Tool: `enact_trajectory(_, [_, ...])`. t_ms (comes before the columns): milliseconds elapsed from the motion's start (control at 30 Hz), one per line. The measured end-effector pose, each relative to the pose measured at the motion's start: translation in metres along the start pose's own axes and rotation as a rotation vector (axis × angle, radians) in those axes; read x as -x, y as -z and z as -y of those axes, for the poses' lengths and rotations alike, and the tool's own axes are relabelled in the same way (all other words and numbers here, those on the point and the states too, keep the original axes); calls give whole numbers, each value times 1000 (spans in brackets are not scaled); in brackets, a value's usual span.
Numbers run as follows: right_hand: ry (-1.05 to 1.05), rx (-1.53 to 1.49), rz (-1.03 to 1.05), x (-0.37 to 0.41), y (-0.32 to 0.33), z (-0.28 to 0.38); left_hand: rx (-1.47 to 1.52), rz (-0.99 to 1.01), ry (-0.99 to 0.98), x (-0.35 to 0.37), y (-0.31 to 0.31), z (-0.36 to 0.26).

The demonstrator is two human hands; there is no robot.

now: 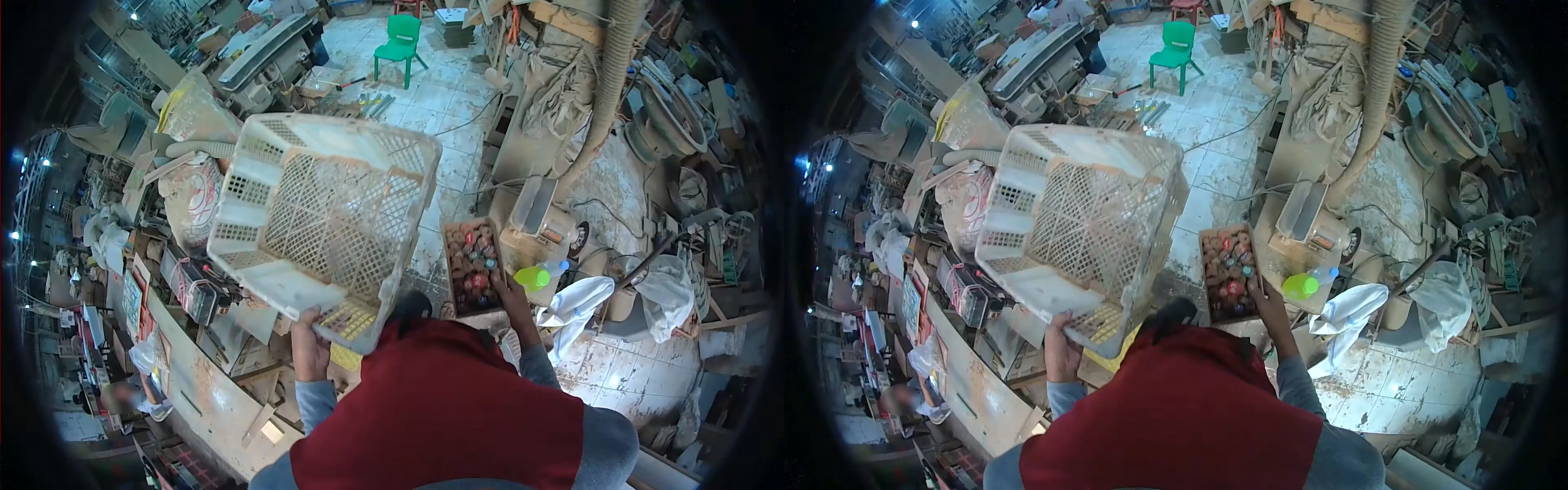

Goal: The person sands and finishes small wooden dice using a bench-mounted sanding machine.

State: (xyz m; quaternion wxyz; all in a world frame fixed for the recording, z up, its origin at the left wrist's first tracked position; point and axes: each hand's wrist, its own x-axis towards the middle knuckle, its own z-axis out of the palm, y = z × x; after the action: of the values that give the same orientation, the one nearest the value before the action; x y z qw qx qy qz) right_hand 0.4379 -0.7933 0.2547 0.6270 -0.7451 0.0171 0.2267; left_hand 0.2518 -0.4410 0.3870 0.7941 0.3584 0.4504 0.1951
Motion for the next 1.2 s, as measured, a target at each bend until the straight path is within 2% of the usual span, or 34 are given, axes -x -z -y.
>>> enact_trajectory(33, [-14,4,12,-15,2,3,2,17,64,-11,-16,-3])
enact_trajectory(133, [-7,-25,-44,-73,-5,11,-28,22,49,-69,-42,2])
enact_trajectory(233, [-167,-238,-50,-137,-16,12,-16,39,89,-122,-99,-9])
enact_trajectory(267, [-209,-139,-41,-159,-18,20,-28,14,72,-143,-120,-11])
enact_trajectory(300, [-235,-178,-16,-181,-22,19,-40,-9,54,-166,-138,-14])
enact_trajectory(367, [-213,-261,-65,-232,-44,41,-37,45,75,-228,-171,-27])
enact_trajectory(467, [-275,-283,-90,-317,-72,53,-120,81,-5,-329,-217,-58])
enact_trajectory(533, [-258,-273,-138,-383,-95,115,-103,139,-53,-388,-279,-96])
enact_trajectory(567, [-252,-250,-140,-422,-99,107,-107,163,-91,-402,-300,-115])
enact_trajectory(700, [-253,-247,-232,-529,-116,186,-197,242,-42,-484,-403,-178])
enact_trajectory(767, [-184,-228,-315,-573,-127,235,-179,317,-60,-539,-441,-187])
enact_trajectory(833, [-99,-351,-334,-615,-135,282,-159,346,-120,-585,-497,-195])
enact_trajectory(867, [-149,-325,-363,-650,-126,253,-160,356,-77,-604,-526,-204])
enact_trajectory(900, [-183,-295,-406,-665,-129,280,-174,370,-72,-624,-554,-212])
enact_trajectory(967, [-180,-375,-408,-710,-125,290,-116,398,-104,-669,-609,-225])
enact_trajectory(1000, [-271,-392,-449,-726,-121,292,-103,384,-76,-692,-624,-221])
enact_trajectory(1100, [-175,-339,-547,-812,-106,289,-111,370,-12,-769,-690,-235])
enact_trajectory(1133, [-226,-389,-478,-834,-94,291,-101,388,-41,-789,-714,-242])
enact_trajectory(1200, [-185,-339,-519,-886,-75,331,-101,381,-33,-831,-770,-262])
